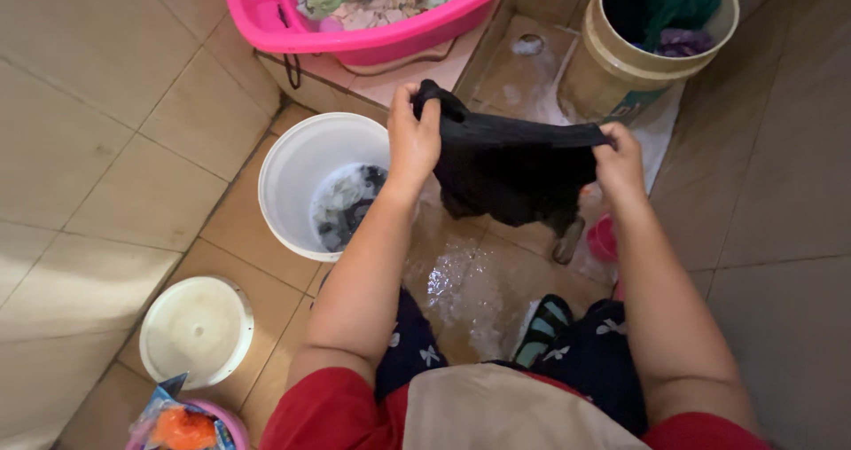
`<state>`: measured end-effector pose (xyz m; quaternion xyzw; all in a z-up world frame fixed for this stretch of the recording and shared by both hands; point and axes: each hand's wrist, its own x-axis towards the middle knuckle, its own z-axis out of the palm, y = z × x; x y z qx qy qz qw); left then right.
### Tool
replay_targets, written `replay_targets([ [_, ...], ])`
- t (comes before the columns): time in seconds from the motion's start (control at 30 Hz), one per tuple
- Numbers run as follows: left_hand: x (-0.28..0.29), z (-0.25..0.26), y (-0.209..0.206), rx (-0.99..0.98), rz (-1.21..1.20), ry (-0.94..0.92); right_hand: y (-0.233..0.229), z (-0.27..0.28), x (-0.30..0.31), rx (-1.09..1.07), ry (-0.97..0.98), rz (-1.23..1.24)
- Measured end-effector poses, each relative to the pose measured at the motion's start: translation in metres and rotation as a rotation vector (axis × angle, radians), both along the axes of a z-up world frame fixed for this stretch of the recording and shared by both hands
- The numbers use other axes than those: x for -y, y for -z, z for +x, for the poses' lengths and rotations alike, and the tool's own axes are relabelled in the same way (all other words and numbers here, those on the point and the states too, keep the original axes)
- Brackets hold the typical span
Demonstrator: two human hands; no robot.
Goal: The person hand-washes several garments in a bucket of soapy water, scrubbing each item with a brush, rinsing, and wringing them out. They handle a black shirt, a purple patterned cloth, and a green cloth, placing each into a separate bucket after washing.
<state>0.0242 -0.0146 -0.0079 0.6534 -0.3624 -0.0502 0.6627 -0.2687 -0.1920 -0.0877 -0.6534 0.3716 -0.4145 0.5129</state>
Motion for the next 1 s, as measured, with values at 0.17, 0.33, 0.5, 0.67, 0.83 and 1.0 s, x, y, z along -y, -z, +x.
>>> replay_targets([
  [0.17, -0.012, -0.013, -0.028, 0.285, 0.266, -0.041, -0.018, -0.005, -0.006, 0.104, 0.072, -0.125],
  [0.33, -0.004, -0.007, -0.022, 0.352, 0.415, -0.102, -0.047, -0.002, -0.018, 0.091, 0.071, -0.156],
  [0.5, 0.003, 0.018, -0.015, 0.219, 0.517, -0.142, -0.066, -0.003, -0.030, -0.056, 0.118, -0.266],
  [0.67, 0.002, -0.007, -0.022, 0.487, 0.451, -0.171, -0.078, 0.003, -0.045, -0.036, 0.045, -0.244],
  [0.83, 0.001, -0.079, -0.012, 0.705, 0.447, 0.391, -0.092, 0.024, -0.083, -0.127, 0.021, -0.428],
  [1.0, 0.017, -0.087, 0.024, 0.515, 0.916, 0.435, -0.110, 0.021, -0.093, -0.205, 0.095, -0.594],
])
